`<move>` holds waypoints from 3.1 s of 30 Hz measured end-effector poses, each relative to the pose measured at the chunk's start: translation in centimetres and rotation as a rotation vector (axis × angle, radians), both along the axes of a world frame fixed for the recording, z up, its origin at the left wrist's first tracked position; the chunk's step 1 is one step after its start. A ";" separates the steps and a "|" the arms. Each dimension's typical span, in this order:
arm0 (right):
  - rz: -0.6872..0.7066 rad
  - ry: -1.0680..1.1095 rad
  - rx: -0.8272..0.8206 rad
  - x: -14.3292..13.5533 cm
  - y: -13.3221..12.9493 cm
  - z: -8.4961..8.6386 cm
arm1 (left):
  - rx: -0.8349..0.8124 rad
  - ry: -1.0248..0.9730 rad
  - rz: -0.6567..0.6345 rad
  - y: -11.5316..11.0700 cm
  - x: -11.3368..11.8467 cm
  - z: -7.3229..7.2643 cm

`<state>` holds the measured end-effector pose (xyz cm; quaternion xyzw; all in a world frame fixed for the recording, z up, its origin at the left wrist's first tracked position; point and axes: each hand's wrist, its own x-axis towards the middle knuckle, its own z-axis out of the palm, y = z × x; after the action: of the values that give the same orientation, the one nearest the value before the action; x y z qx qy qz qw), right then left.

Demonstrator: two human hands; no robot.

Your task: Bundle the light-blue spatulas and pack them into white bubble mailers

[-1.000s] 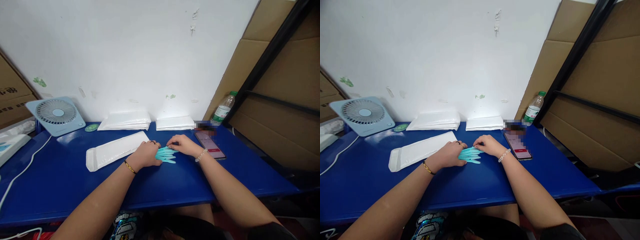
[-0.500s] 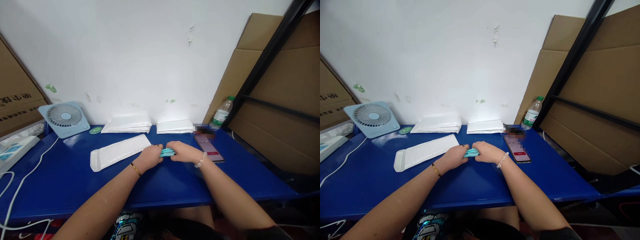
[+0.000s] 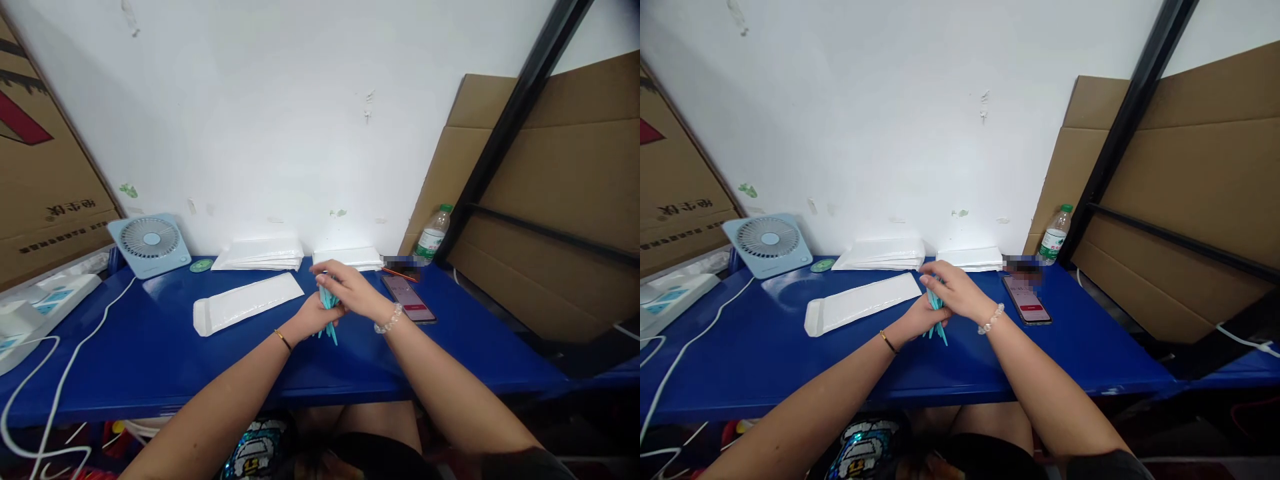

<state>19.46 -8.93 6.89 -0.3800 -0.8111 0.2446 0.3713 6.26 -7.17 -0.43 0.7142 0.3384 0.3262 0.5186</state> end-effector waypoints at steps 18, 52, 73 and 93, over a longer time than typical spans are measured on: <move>-0.175 0.840 -0.288 3.1 -4.6 -4.8 | 0.424 0.499 0.129 3.0 -6.6 2.8; -0.244 0.704 -0.633 3.7 -1.2 -4.7 | 0.918 0.661 0.221 -1.1 -6.9 2.7; -0.384 1.495 -0.343 5.9 1.8 -5.5 | 0.657 0.863 0.226 0.7 -4.2 1.7; -0.310 1.590 -0.376 1.6 2.3 -6.5 | 0.541 0.593 0.232 0.4 -3.8 1.1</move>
<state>21.03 -6.66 0.41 -0.2569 -0.1908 0.5175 0.7936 2.41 -6.80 0.70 0.8447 0.4535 0.2401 0.1523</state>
